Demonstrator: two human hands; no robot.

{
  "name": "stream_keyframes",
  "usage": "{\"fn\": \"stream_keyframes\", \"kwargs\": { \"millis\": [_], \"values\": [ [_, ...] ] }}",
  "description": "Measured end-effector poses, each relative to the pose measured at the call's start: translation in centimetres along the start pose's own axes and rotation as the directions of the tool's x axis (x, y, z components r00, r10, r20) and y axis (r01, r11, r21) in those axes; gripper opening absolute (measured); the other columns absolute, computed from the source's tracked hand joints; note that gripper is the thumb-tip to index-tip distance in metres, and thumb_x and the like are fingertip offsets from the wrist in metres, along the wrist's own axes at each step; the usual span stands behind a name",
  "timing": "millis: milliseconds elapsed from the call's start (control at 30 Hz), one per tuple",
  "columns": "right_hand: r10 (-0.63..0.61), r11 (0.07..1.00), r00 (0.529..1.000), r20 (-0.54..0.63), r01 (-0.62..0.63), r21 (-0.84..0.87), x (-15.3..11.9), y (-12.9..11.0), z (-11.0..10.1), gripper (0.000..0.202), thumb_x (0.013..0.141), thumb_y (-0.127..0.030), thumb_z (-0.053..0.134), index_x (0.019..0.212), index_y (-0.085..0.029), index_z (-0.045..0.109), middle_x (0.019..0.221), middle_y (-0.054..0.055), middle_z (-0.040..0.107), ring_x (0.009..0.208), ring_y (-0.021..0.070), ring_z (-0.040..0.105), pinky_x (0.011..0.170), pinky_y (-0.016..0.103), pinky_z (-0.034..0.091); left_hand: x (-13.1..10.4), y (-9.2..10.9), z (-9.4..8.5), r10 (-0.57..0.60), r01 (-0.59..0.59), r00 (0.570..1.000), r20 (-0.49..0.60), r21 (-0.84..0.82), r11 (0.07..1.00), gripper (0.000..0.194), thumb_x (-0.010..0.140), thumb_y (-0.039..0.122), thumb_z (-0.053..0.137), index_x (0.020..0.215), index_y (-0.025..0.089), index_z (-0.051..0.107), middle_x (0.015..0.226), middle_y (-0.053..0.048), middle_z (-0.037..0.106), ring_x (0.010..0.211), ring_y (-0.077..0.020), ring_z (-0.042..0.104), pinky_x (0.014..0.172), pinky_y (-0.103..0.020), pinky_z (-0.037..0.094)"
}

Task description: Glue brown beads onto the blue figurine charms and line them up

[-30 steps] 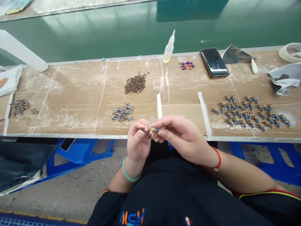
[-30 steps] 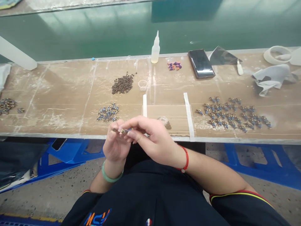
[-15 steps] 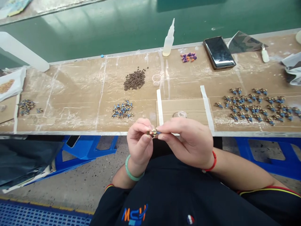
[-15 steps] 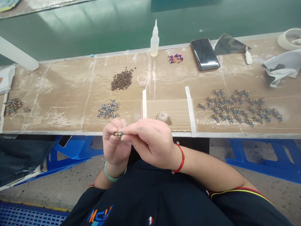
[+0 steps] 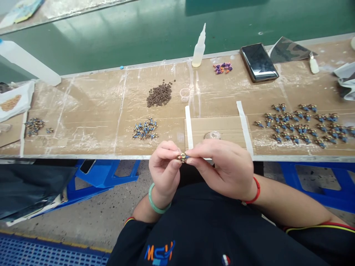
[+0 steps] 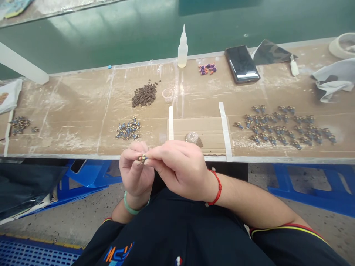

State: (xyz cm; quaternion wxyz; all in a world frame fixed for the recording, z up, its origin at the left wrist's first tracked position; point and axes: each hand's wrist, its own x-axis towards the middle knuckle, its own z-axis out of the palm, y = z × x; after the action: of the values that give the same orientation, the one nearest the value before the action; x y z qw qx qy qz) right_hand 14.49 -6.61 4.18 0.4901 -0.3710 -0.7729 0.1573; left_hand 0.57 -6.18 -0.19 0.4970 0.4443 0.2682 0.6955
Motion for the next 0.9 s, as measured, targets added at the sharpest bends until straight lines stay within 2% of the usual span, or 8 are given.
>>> {"fn": "stream_keyframes", "kwargs": {
  "millis": [233, 333, 433, 533, 633, 800, 900],
  "values": [
    [-0.079, 0.993, 0.997, 0.018, 0.081, -0.082, 0.1, -0.3, -0.4, 0.014, 0.093, -0.012, 0.062, 0.095, -0.025, 0.063, 0.071, -0.003, 0.07, 0.062, 0.0136, 0.064, 0.061, 0.027, 0.052, -0.4, -0.3, -0.2, 0.118, -0.104, 0.99, -0.075, 0.168, 0.98, 0.006, 0.085, 0.033, 0.079, 0.081, 0.029, 0.077, 0.07, 0.002, 0.06, 0.062, -0.0114, 0.053, 0.059, -0.026, 0.044],
    [-0.108, 0.99, 0.994, 0.021, 0.109, -0.088, 0.2, -0.3, -0.4, 0.013, 0.094, -0.012, 0.061, 0.095, -0.025, 0.062, 0.071, -0.002, 0.071, 0.062, 0.0143, 0.064, 0.062, 0.028, 0.053, -0.8, -0.4, -0.5, 0.157, -0.144, 0.987, -0.043, 0.221, 0.965, 0.002, 0.088, 0.03, 0.076, 0.086, 0.03, 0.077, 0.073, 0.002, 0.062, 0.065, -0.0122, 0.055, 0.059, -0.026, 0.044],
    [-0.122, 0.989, 0.992, 0.007, 0.122, -0.082, 0.2, -0.3, -0.3, 0.013, 0.094, -0.011, 0.06, 0.094, -0.024, 0.062, 0.073, -0.001, 0.072, 0.062, 0.0142, 0.065, 0.063, 0.028, 0.054, -1.3, -0.3, -0.7, 0.186, -0.179, 0.983, -0.001, 0.27, 0.946, 0.006, 0.092, 0.027, 0.071, 0.094, 0.031, 0.076, 0.076, 0.002, 0.063, 0.067, -0.013, 0.055, 0.06, -0.028, 0.044],
    [-0.15, 0.986, 0.988, -0.026, 0.148, -0.079, 0.0, -0.3, -0.2, 0.013, 0.095, -0.01, 0.06, 0.094, -0.023, 0.062, 0.076, 0.0, 0.075, 0.063, 0.0136, 0.066, 0.065, 0.027, 0.056, -1.6, -0.3, -0.8, 0.222, -0.21, 0.975, -0.005, 0.314, 0.926, 0.005, 0.091, 0.028, 0.071, 0.094, 0.031, 0.075, 0.078, 0.001, 0.061, 0.067, -0.0137, 0.055, 0.061, -0.029, 0.044],
    [-0.174, 0.982, 0.984, -0.044, 0.171, -0.08, -0.1, -0.3, -0.1, 0.014, 0.095, -0.01, 0.06, 0.095, -0.023, 0.063, 0.078, 0.0, 0.076, 0.064, 0.0136, 0.067, 0.065, 0.028, 0.058, -1.7, 0.0, -0.8, 0.204, -0.188, 0.979, -0.017, 0.322, 0.928, 0.002, 0.087, 0.03, 0.075, 0.09, 0.03, 0.074, 0.078, 0.001, 0.059, 0.067, -0.0145, 0.053, 0.062, -0.03, 0.044],
    [-0.21, 0.974, 0.976, -0.063, 0.204, -0.097, -0.2, -0.2, -0.2, 0.014, 0.096, -0.011, 0.059, 0.097, -0.023, 0.063, 0.081, 0.001, 0.077, 0.069, 0.013, 0.07, 0.066, 0.027, 0.061, -1.8, 0.3, -1.0, 0.069, -0.065, 0.998, -0.004, 0.282, 0.957, 0.008, 0.082, 0.029, 0.079, 0.084, 0.028, 0.071, 0.078, 0.001, 0.057, 0.07, -0.0161, 0.053, 0.067, -0.033, 0.046],
    [-0.229, 0.97, 0.969, -0.088, 0.22, -0.106, -0.2, -0.1, -0.2, 0.012, 0.095, -0.009, 0.06, 0.098, -0.02, 0.063, 0.08, 0.002, 0.077, 0.071, 0.0129, 0.07, 0.069, 0.025, 0.062, -1.8, 0.3, -0.8, 0.11, -0.108, 0.994, 0.008, 0.262, 0.959, 0.007, 0.084, 0.025, 0.076, 0.087, 0.029, 0.071, 0.081, 0.001, 0.057, 0.072, -0.0158, 0.055, 0.069, -0.033, 0.047]
  ]
}}
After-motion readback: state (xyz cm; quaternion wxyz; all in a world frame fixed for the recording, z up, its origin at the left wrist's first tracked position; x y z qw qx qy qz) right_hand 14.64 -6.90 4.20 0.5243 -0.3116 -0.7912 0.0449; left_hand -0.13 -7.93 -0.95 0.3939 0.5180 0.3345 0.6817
